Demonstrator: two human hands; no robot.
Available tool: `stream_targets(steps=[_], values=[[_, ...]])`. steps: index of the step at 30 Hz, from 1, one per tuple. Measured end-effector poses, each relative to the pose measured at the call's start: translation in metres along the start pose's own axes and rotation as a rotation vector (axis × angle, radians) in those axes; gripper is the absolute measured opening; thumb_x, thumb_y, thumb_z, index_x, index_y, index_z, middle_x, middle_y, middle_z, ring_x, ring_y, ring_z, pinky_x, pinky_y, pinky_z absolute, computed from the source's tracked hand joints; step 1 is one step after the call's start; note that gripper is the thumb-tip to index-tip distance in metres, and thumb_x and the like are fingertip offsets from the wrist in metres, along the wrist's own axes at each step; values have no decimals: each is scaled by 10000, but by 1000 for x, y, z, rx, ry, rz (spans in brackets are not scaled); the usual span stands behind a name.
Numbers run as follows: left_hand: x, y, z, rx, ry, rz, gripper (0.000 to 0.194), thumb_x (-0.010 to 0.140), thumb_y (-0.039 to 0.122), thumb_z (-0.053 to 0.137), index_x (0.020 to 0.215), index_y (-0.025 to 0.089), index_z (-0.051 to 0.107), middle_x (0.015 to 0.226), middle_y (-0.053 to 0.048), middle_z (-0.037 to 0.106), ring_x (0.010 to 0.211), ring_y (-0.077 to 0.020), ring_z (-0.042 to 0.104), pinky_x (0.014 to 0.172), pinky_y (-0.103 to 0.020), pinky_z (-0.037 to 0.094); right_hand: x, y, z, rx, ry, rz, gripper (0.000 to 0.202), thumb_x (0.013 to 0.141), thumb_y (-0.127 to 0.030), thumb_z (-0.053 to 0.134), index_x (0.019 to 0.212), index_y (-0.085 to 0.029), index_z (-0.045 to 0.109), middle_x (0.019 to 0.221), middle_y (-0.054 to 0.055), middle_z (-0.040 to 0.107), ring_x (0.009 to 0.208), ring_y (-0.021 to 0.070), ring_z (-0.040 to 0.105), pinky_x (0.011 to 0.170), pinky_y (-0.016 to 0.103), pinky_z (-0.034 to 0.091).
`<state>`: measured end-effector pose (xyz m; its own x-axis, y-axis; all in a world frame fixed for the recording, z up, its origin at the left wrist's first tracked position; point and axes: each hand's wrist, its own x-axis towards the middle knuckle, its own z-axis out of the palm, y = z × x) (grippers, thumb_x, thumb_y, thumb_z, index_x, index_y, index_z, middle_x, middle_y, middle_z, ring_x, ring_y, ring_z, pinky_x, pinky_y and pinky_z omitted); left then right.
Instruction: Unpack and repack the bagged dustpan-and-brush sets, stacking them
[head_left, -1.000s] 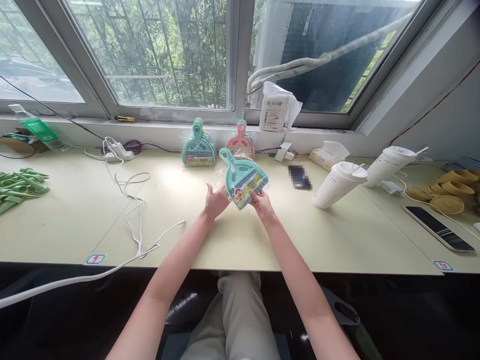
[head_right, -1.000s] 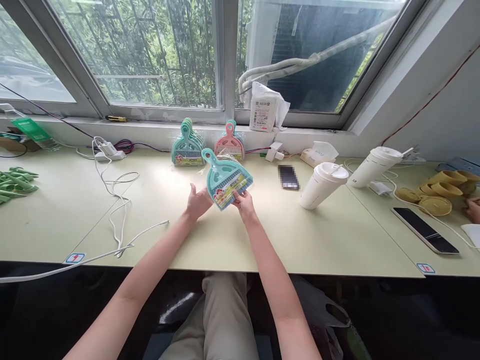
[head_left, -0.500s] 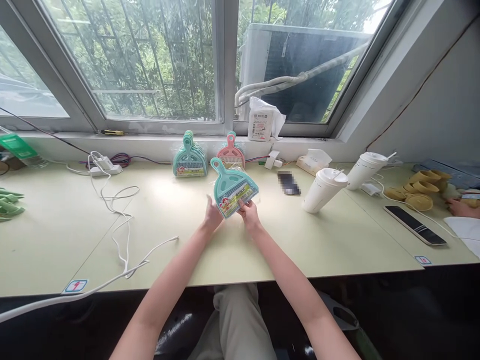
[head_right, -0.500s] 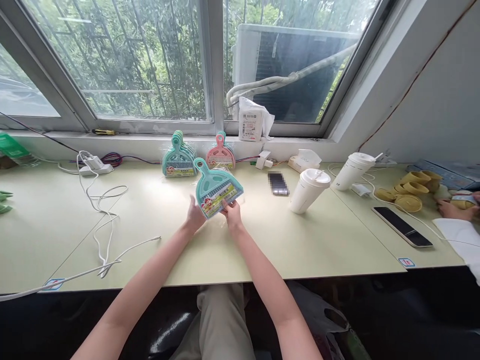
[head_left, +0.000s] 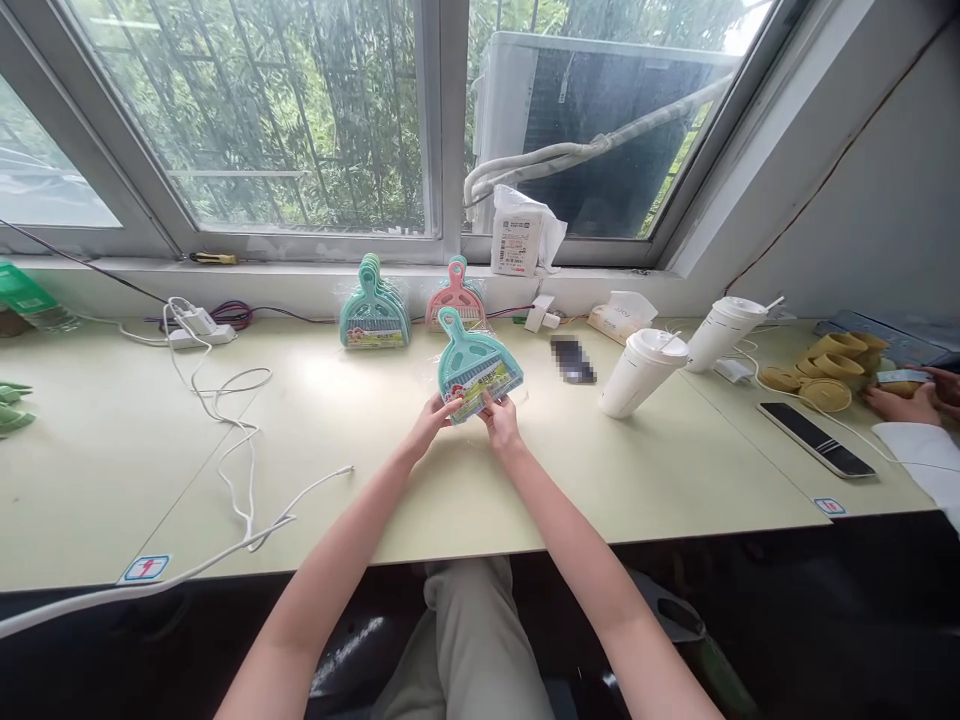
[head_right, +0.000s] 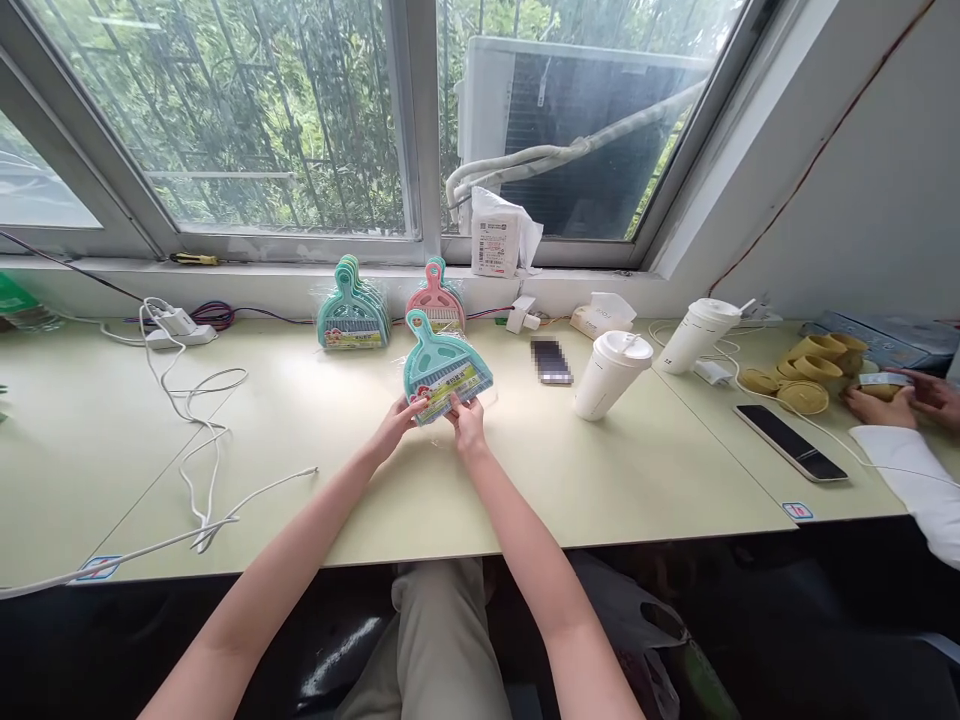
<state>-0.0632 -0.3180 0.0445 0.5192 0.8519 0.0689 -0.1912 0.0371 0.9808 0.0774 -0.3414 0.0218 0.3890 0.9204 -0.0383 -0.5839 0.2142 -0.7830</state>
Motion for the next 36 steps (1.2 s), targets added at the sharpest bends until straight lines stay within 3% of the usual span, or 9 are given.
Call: stream_targets(steps=[6,13,28,36], values=[[-6,5,-2,52,-59,-2,517,762,445,637,1194,185,525,1226,-129,600,1018,-256,627,845,-407,512,1,-3,-2,-38,-28,-29,358,678,-297,738,976,-197,566,1021,52,680,878,192,681,769,335,595],[-3,2,-3,29,-36,0,536,750,432,642,1200,179,495,1150,-123,637,829,-231,687,805,-421,535,-1,-6,2,-37,-43,-28,308,740,-294,677,1008,-205,554,1002,30,684,809,154,687,771,320,586],[1,-7,-5,-46,34,-7,497,744,365,654,1176,164,514,1128,-122,648,850,-248,682,813,-482,552,3,-4,0,-88,-17,20,265,763,-280,623,1003,-205,540,934,14,698,802,144,686,768,302,580],[2,-9,-4,-40,4,-15,471,738,319,659,1140,113,526,1130,-145,638,903,-259,658,790,-482,565,4,-6,-3,-145,4,113,172,790,-263,605,945,-200,563,902,11,710,748,143,689,723,289,586]])
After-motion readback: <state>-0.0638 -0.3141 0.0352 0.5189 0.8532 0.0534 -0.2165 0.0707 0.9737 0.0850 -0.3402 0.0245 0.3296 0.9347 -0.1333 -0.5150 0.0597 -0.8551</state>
